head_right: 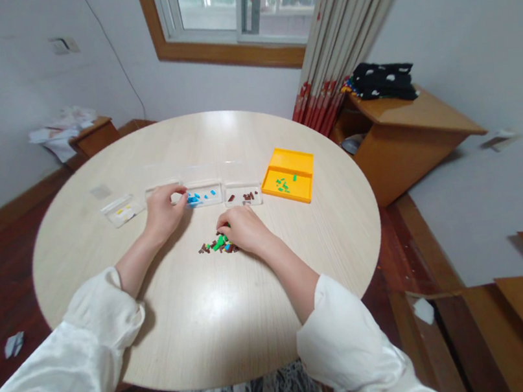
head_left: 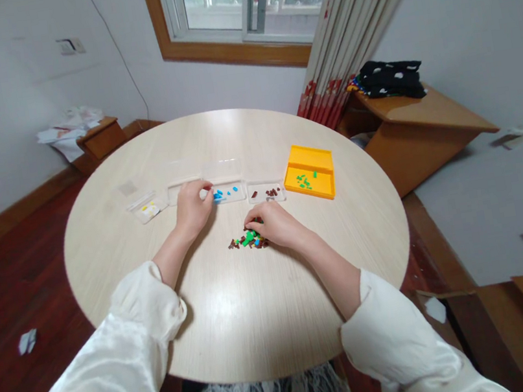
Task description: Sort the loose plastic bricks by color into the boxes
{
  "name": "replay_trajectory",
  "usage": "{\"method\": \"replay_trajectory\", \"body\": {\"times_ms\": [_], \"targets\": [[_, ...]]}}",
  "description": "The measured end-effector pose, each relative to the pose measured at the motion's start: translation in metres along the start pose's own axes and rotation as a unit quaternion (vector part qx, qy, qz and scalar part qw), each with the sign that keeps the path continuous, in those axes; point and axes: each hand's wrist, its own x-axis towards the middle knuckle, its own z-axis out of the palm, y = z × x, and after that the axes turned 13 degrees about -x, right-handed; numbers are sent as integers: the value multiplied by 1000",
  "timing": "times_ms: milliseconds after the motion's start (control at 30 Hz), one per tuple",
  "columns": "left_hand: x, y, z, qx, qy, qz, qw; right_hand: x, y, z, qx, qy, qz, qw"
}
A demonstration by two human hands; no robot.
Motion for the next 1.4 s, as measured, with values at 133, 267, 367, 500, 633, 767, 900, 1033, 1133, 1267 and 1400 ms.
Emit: {"method": "replay_trajectory", "body": {"times_ms": [133, 267, 367, 500, 633, 767, 900, 1033, 1133, 1267, 1400], "targets": [[-5, 17, -2, -33, -41, 21, 998, -1, 0, 1, -20, 3, 7, 1000], [-12, 33, -4, -91, -146, 35, 985, 1, 3, 2, -18, 13, 18, 1000], [-16, 40, -7, -112, -244, 48, 962, 2, 6, 2, -10, 27, 32, 999], [-16, 46, -11, -134, -334, 72, 930, 2, 10, -1, 8, 28, 38, 999], [-17, 48, -10, -152, -377, 75, 911, 1, 15, -1, 32, 1, 9, 999], [-19, 45, -6, -140, -384, 66, 910, 1, 16, 0, 27, -15, -12, 999], [-20, 41, -3, -135, -374, 56, 916, 2, 14, 1, 3, -9, -9, 1000], [-20, 39, -3, -141, -361, 49, 920, 2, 11, 2, -8, -5, -3, 1000], [-20, 39, -2, -138, -356, 37, 923, 2, 11, 1, -10, -1, 0, 1000], [-20, 40, -1, -138, -336, 17, 932, 2, 11, 0, -11, -5, -5, 1000], [-19, 41, -2, -141, -317, 14, 938, 1, 10, -1, 10, 0, -28, 1000]]}}
